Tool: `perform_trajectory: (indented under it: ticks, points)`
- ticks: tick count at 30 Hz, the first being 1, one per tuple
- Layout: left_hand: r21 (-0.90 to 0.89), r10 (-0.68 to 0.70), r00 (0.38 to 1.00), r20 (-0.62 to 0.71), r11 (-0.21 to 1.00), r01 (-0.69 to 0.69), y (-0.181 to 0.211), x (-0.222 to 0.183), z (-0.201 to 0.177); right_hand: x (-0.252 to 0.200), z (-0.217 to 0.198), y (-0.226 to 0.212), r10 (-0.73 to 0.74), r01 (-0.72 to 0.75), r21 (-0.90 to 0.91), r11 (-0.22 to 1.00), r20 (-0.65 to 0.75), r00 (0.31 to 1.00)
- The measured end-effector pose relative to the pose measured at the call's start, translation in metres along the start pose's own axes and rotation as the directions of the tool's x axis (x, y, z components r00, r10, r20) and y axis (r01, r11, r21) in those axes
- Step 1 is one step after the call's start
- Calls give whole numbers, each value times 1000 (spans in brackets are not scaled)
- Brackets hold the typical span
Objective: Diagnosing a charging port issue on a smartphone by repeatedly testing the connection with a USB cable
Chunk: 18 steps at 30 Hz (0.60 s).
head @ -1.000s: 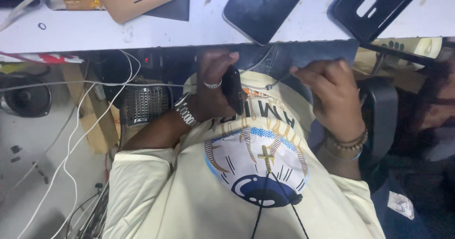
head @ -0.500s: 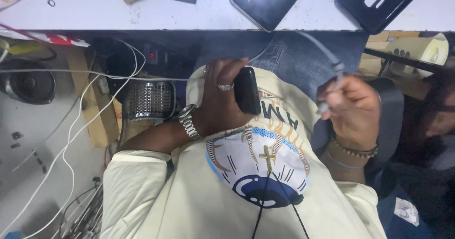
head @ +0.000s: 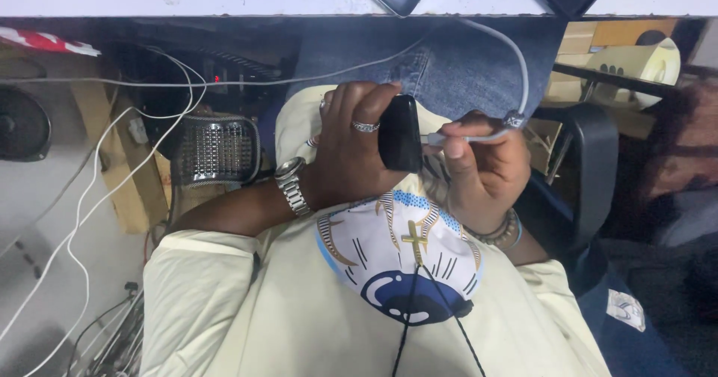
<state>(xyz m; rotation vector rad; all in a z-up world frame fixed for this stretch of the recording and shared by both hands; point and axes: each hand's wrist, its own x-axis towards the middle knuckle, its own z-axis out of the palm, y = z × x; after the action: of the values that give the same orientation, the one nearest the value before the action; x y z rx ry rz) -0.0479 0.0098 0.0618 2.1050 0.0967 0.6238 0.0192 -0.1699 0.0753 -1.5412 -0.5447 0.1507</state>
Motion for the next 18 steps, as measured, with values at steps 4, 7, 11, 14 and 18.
perform_trajectory:
  ticks: [4, 7, 11, 14, 18]
  points:
    - [30, 1, 1000, -2, 1000, -1, 1, 0, 0, 2, -3, 9, -4, 4, 15, 1000, 16, 1000]
    - [37, 14, 1000, 7, 999, -14, -1, 1, 0, 5, -5, 11, -29, 28, 35, 999, 32, 999]
    - [38, 22, 1000, 10, 999, -22, -5, 0, 4, 11, -3, 3, -62, 60, 33, 998, 55, 997]
    - [38, 16, 1000, -1, 999, -16, -7, -1, 5, 15, 1, 4, -78, 78, 15, 997, 62, 995]
    - [16, 28, 999, 30, 999, -28, -14, -4, 10, 19, 1, 2, -103, 107, -39, 994, 91, 991]
